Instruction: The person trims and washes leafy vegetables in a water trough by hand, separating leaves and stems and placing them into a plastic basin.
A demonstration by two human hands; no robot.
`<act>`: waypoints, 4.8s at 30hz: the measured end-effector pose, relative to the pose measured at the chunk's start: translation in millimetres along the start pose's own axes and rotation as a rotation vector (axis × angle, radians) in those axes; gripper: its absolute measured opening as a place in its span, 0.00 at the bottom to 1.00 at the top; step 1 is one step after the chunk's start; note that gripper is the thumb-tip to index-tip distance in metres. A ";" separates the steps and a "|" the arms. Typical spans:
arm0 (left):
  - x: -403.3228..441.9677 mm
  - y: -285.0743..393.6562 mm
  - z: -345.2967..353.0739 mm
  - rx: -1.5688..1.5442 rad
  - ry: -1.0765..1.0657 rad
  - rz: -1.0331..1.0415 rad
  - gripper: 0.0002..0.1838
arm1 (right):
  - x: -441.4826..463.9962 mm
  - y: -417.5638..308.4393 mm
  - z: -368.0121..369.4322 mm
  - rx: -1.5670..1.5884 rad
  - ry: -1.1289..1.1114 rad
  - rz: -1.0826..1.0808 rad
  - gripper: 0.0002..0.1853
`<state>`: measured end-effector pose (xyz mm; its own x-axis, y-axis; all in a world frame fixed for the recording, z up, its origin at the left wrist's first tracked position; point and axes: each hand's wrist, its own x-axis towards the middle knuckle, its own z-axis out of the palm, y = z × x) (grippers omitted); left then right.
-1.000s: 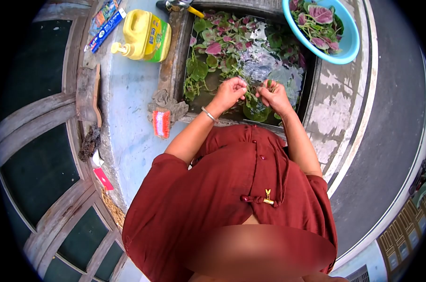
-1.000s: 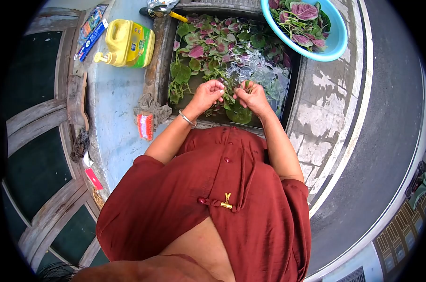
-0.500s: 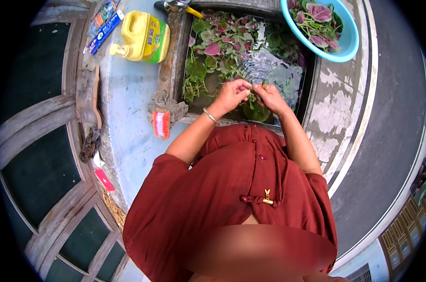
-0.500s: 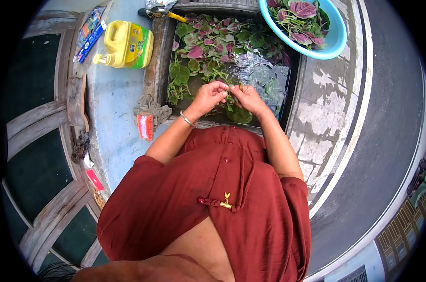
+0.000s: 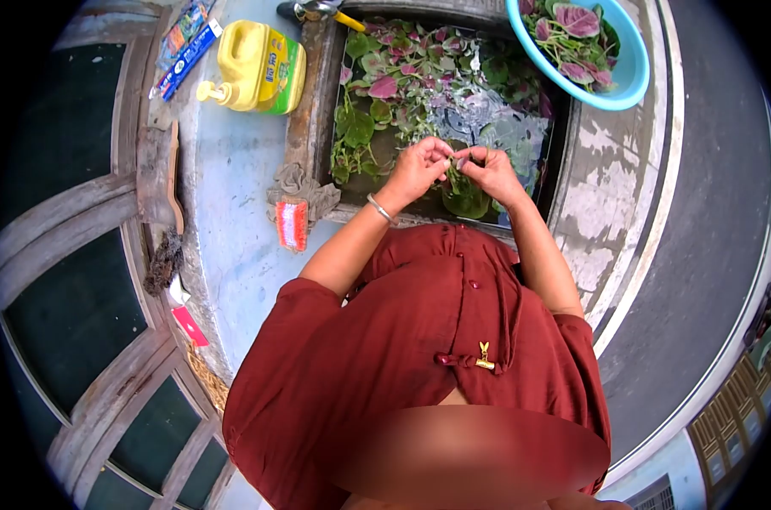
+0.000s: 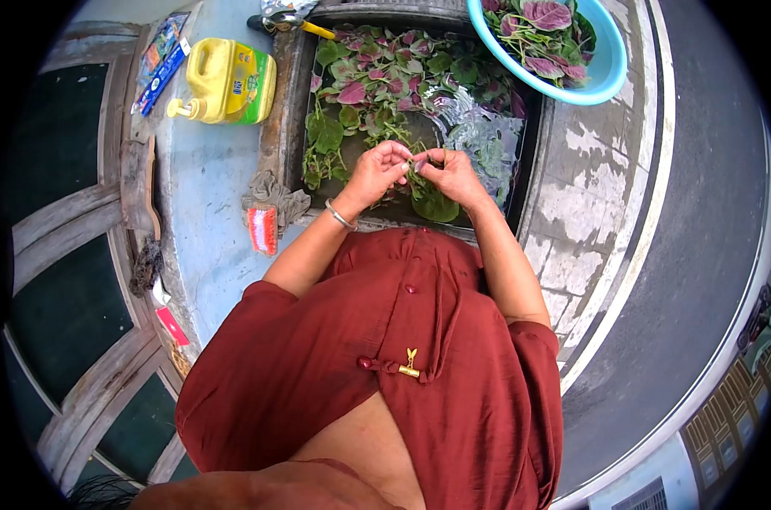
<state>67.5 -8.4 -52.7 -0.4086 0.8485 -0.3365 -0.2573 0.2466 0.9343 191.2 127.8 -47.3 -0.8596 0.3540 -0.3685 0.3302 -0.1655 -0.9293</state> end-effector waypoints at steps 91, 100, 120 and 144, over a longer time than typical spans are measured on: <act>0.4 -7.9 -7.5 -0.091 0.318 -0.009 0.06 | 1.1 -14.7 -9.1 0.410 0.095 0.233 0.06; -3.2 -13.8 -3.9 0.082 0.197 -0.061 0.06 | 4.5 -12.4 11.4 -0.553 0.044 -0.275 0.09; -30.2 -15.0 -16.0 0.877 0.148 0.045 0.04 | 6.5 52.5 4.8 -0.019 0.151 0.169 0.08; 80.7 -59.3 11.5 1.124 0.008 -0.010 0.15 | -32.1 52.3 -37.3 0.385 0.128 0.535 0.28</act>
<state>59.9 50.9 -133.9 -0.4176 0.8422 -0.3411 0.6739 0.5389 0.5055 250.6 142.1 -85.0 -0.5551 0.2341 -0.7981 0.5148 -0.6570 -0.5508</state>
